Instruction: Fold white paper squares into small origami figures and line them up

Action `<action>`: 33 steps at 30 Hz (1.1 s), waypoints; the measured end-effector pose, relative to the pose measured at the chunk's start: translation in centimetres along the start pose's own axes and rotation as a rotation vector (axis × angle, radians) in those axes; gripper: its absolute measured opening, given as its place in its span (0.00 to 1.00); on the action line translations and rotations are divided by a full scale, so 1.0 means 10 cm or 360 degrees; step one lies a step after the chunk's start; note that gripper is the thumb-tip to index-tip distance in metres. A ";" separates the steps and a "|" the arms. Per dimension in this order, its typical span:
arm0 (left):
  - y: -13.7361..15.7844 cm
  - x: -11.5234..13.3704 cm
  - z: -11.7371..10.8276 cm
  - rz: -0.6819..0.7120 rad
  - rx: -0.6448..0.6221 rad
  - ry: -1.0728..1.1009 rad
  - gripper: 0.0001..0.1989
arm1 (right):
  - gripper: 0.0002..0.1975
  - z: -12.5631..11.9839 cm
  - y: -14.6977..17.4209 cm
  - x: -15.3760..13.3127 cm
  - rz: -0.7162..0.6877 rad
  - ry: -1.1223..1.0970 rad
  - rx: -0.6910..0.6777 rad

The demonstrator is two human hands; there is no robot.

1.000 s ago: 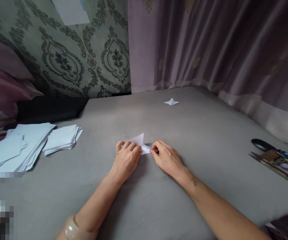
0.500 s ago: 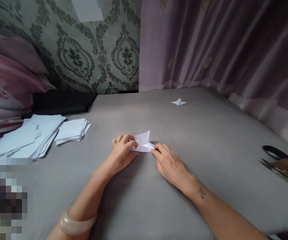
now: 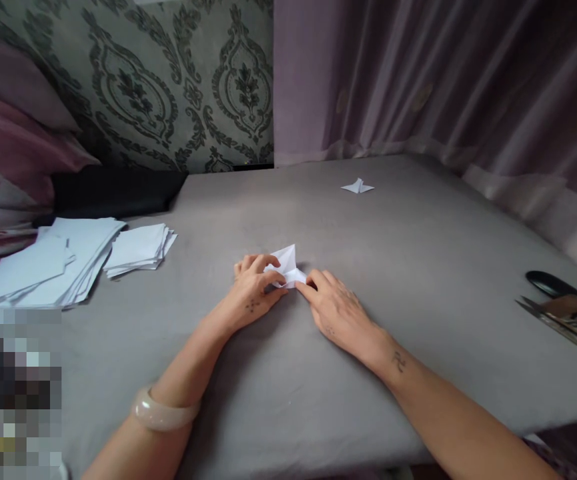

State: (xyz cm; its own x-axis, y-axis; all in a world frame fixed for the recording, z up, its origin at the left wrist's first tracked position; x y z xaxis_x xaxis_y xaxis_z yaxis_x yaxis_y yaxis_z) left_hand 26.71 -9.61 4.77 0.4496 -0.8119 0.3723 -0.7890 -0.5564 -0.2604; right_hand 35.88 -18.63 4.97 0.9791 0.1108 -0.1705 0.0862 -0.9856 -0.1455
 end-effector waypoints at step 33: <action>0.03 0.21 0.15 0.0284 0.0025 0.0109 0.13 | 0.17 -0.07 0.01 0.14 0.0006 -0.0444 -0.0131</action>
State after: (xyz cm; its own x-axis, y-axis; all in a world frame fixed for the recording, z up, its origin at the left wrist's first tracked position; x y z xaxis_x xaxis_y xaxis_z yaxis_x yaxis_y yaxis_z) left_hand 28.11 -11.77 4.13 0.2732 -0.8845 0.3783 -0.8469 -0.4076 -0.3414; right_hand 37.34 -18.62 5.43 0.8918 0.1269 -0.4342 0.1086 -0.9918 -0.0668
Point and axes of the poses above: each hand's wrist, its own y-axis away from the middle knuckle, its own z-axis out of the palm, x = y × z, the point moved 8 cm from there along -y, towards the middle knuckle, and after that the axes turned 3 degrees about -z, right-handed, at the moved point
